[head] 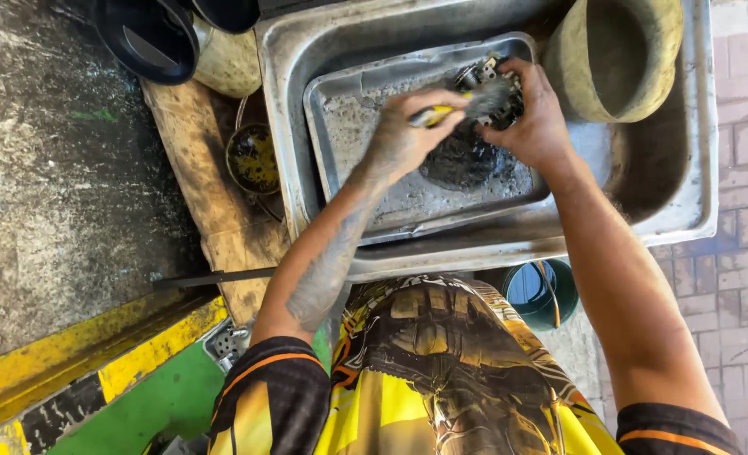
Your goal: Cleaning a motorcycle carburetor assembly using a brush and cleaning solution in a wash basin.
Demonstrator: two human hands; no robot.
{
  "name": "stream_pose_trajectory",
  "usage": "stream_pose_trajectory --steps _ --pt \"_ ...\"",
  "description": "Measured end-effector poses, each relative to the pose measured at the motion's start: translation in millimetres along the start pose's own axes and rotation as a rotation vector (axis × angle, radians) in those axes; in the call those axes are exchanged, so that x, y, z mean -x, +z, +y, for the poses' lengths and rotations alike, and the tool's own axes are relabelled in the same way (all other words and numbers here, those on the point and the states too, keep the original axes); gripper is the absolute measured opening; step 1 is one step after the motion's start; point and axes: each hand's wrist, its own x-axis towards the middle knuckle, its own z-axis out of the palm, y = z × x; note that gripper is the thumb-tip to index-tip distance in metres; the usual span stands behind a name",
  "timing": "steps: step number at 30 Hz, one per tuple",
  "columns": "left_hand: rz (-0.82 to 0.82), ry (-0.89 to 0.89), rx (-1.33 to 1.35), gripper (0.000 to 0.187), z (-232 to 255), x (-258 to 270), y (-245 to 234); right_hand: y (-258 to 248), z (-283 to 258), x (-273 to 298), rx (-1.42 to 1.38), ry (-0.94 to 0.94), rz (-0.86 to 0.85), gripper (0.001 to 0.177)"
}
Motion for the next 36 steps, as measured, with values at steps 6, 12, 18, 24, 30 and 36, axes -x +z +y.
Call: stream_pose_trajectory --steps 6,12,18,24,30,36 --pt "0.035 0.036 0.046 0.027 23.3 -3.5 -6.2 0.0 -11.5 -5.9 0.000 -0.064 0.052 0.083" --pt "0.098 0.059 -0.165 0.021 27.8 -7.0 -14.9 0.9 -20.4 -12.1 0.056 -0.127 0.135 0.077" --pt "0.056 -0.029 -0.222 0.019 27.5 -11.1 -20.7 -3.7 -28.3 -14.4 0.100 -0.091 0.180 0.080" --pt "-0.005 0.002 -0.258 0.018 23.1 -8.8 -15.3 -2.5 -30.2 -9.3 0.163 -0.122 0.187 0.076" --pt "-0.001 0.052 -0.216 0.016 32.6 -3.2 -5.8 -3.8 -42.7 0.9 0.192 -0.145 0.198 0.079" --pt "-0.054 0.101 -0.275 0.030 51.6 -1.8 6.6 -8.7 -40.6 4.9 0.161 -0.091 0.130 0.075"
